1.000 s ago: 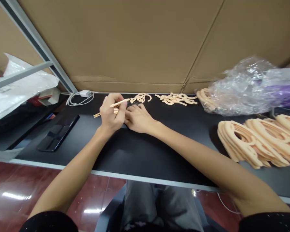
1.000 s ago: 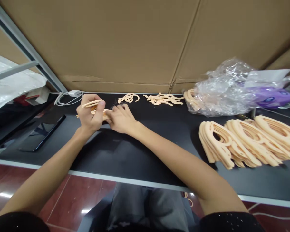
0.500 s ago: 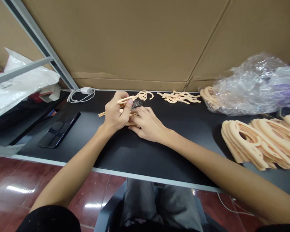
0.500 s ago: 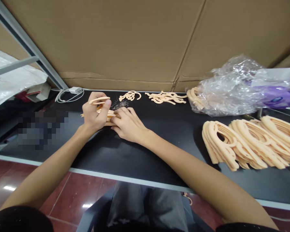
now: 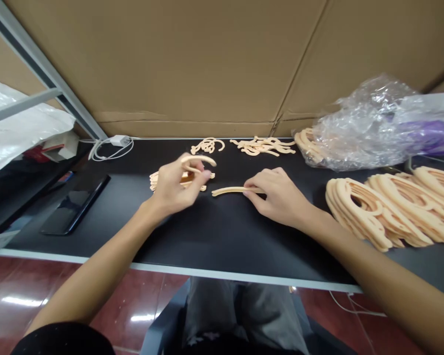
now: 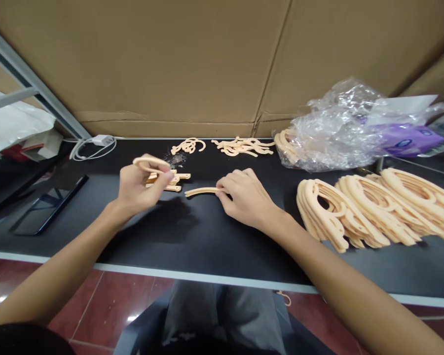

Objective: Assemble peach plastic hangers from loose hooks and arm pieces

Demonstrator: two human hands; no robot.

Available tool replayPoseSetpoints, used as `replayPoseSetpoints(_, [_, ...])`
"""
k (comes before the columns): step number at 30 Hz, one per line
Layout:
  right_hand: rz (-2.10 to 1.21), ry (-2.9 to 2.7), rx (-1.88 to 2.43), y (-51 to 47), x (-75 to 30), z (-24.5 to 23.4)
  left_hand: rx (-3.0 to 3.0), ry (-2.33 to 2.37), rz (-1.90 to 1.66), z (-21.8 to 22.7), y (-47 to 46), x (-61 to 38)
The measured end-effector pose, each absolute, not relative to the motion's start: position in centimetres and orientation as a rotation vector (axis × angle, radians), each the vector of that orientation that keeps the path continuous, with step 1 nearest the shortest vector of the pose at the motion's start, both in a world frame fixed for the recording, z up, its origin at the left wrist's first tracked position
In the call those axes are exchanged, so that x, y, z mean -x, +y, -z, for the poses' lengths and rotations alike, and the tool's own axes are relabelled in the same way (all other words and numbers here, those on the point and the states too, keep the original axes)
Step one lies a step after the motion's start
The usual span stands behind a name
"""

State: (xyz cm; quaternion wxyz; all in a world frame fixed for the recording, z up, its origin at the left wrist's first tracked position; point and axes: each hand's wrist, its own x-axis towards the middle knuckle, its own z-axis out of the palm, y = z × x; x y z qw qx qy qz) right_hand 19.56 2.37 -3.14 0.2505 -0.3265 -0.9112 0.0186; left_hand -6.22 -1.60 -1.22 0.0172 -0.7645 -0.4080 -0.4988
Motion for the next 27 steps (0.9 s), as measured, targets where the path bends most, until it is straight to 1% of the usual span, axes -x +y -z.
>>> replayPoseSetpoints(2, [-0.13, -2.498, 0.954, 2.4, -19.8, 3.0, 2.621, -1.164, 1.505, 1.3, -2.7, 5.0])
replayPoseSetpoints(7, [-0.22, -2.509, 0.916, 2.2, -18.5, 3.5, 2.932, -1.364, 1.442, 2.5, -3.3, 3.3])
replayPoseSetpoints(11, [-0.2, -2.548, 0.869, 1.9, -18.0, 3.7, 2.894, -1.515, 1.383, 2.9, -2.7, 3.5])
replayPoseSetpoints(15, [-0.112, -2.597, 0.979, 2.2, -18.8, 2.8, 2.907, -1.669, 1.326, 2.7, -2.4, 4.0])
replayPoseSetpoints(19, [-0.037, -2.623, 1.066, 2.7, -19.8, 2.2, 2.997, -1.676, 1.45, 2.8, -2.0, 4.3])
replayPoseSetpoints(22, [-0.061, -2.607, 1.013, 2.8, -19.8, 2.5, 3.019, -1.638, 1.533, 2.8, -1.4, 4.6])
replayPoseSetpoints(27, [-0.125, -2.602, 0.85, 2.8, -19.1, 3.2, 2.948, -1.646, 1.519, 2.7, -0.7, 5.0])
